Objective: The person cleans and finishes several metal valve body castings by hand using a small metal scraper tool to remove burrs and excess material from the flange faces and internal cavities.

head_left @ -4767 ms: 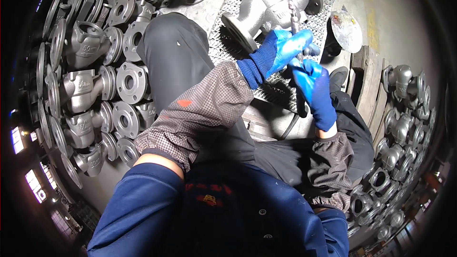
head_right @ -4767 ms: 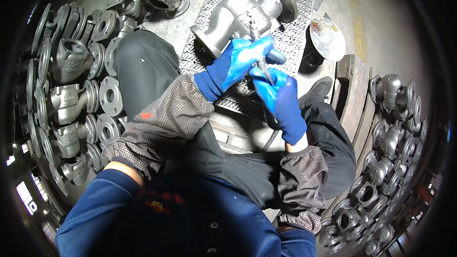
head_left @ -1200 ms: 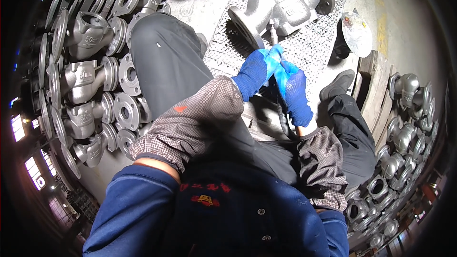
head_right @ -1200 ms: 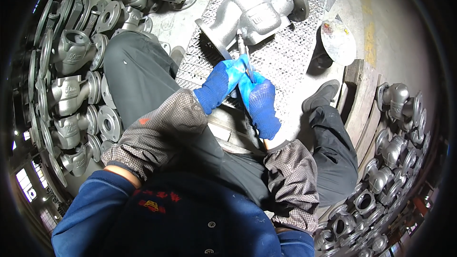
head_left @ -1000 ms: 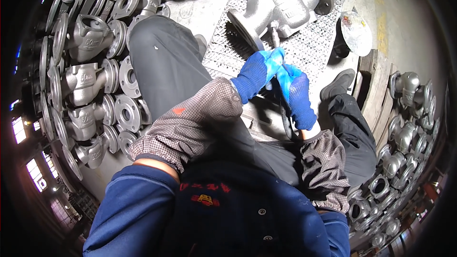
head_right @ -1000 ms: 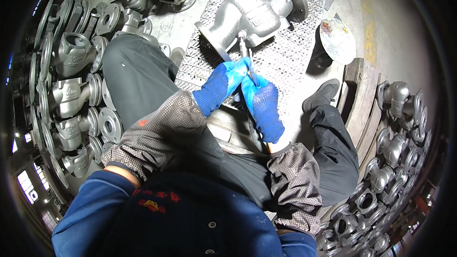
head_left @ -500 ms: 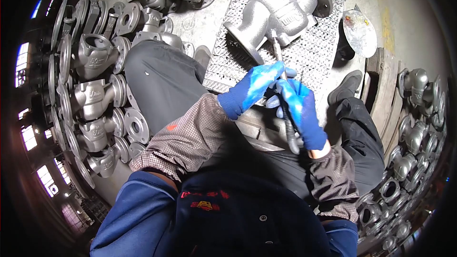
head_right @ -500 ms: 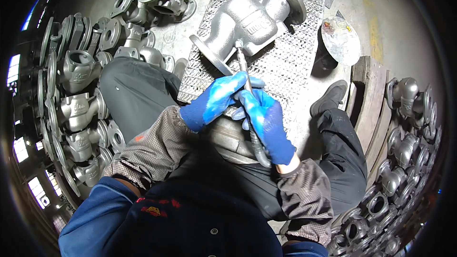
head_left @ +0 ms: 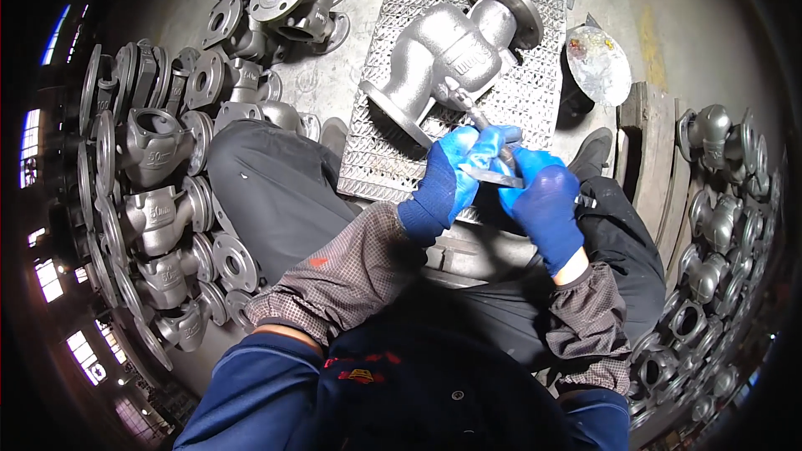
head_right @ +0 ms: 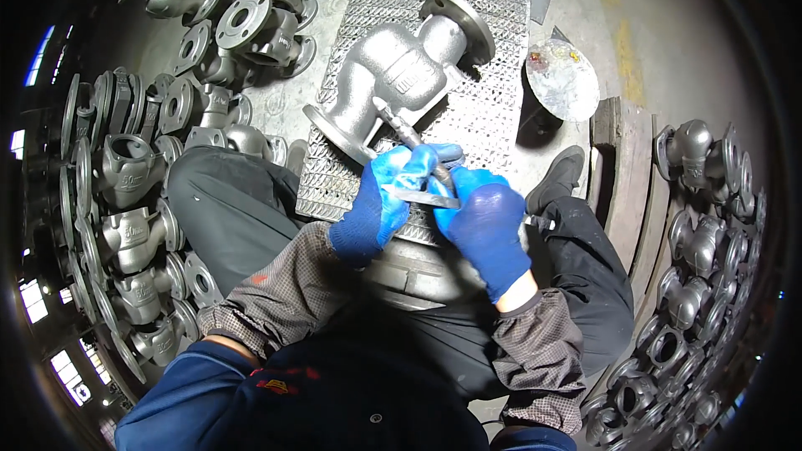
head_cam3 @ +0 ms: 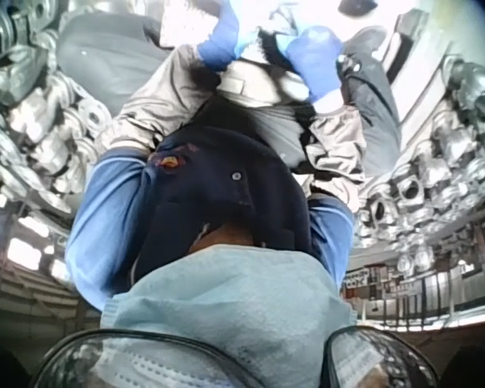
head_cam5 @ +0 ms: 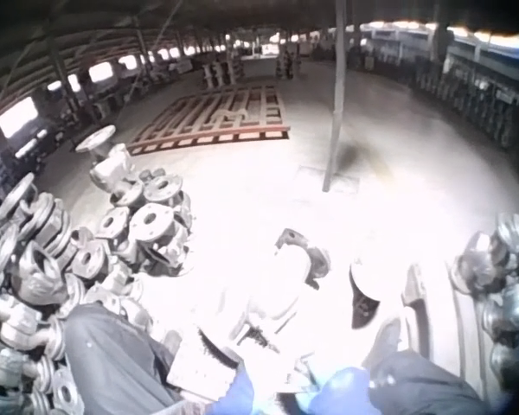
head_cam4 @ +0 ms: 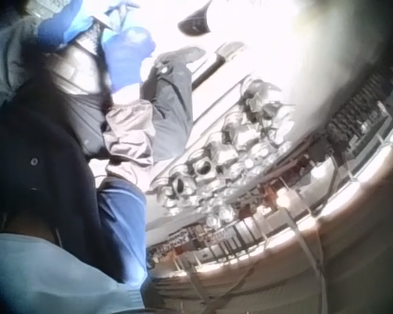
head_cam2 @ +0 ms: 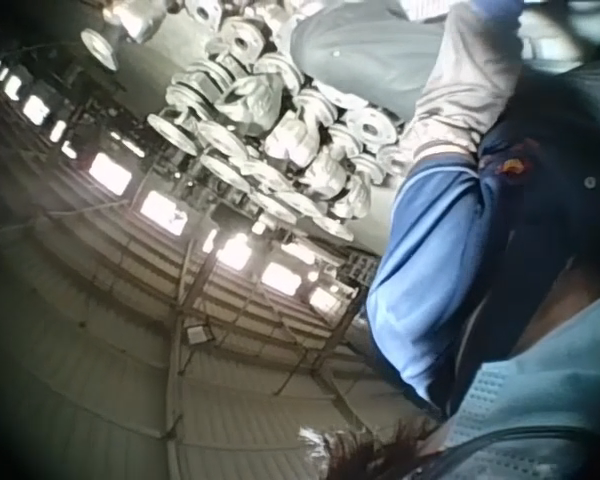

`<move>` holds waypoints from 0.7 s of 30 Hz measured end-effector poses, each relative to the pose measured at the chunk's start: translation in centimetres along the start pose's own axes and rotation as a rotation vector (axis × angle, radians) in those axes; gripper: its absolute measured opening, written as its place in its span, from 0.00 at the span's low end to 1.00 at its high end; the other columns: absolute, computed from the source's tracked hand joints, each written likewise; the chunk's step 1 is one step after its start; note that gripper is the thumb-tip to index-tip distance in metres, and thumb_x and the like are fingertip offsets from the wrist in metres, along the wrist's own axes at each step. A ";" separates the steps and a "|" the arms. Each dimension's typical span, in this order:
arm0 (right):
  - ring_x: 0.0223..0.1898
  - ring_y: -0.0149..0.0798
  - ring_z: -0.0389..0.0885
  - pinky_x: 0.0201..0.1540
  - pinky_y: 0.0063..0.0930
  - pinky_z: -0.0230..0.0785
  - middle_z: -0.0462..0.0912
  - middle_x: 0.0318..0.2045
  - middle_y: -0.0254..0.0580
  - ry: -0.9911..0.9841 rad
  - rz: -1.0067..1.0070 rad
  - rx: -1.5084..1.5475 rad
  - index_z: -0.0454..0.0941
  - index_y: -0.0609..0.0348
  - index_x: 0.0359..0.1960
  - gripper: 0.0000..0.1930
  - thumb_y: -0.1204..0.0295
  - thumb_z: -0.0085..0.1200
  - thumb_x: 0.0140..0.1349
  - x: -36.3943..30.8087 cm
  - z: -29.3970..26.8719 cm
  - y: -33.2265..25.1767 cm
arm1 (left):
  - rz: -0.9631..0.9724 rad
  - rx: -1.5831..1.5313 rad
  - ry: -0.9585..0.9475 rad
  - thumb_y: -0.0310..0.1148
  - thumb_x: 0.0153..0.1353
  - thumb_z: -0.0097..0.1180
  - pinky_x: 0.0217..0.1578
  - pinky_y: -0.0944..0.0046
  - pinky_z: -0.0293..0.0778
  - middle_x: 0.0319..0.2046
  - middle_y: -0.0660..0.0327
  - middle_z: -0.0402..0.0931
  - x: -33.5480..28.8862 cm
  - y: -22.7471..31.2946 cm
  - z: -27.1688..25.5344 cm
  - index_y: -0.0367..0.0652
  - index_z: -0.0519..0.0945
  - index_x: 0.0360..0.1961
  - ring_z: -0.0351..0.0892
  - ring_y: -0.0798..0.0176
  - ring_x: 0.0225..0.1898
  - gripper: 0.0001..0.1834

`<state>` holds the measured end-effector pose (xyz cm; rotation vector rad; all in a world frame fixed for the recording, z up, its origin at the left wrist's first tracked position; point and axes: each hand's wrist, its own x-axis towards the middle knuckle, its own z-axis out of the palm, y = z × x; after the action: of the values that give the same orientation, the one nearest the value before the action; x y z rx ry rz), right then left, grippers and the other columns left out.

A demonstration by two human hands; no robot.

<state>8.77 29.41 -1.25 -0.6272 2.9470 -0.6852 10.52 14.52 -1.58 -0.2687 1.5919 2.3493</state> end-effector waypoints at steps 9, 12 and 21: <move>0.32 0.60 0.78 0.35 0.50 0.70 0.80 0.27 0.57 0.182 0.355 -0.078 0.79 0.57 0.30 0.22 0.48 0.51 0.59 11.3 3.4 12.0 | 0.388 0.398 0.218 0.25 0.64 0.49 0.47 0.69 0.70 0.48 0.56 0.76 -3.1 8.8 -4.1 0.35 0.77 0.47 0.75 0.68 0.45 0.12; 0.34 0.62 0.77 0.35 0.51 0.69 0.79 0.29 0.59 0.305 0.308 -0.061 0.77 0.58 0.31 0.22 0.51 0.44 0.63 14.4 4.2 13.9 | 0.525 0.623 0.429 0.29 0.66 0.46 0.50 0.66 0.69 0.43 0.56 0.78 -1.2 10.8 -8.5 0.36 0.77 0.49 0.76 0.66 0.46 0.14; 0.30 0.37 0.80 0.31 0.27 0.71 0.82 0.33 0.43 -0.201 0.698 1.686 0.77 0.59 0.43 0.13 0.68 0.55 0.59 4.6 5.4 -1.6 | 0.091 -0.069 0.506 0.53 0.67 0.38 0.52 0.61 0.67 0.47 0.48 0.75 6.1 -0.8 -18.5 0.28 0.74 0.49 0.74 0.56 0.47 0.33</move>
<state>5.93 24.06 -5.26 0.4331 1.2562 -2.1221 4.95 -1.56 -11.09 -0.8835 1.7598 2.5444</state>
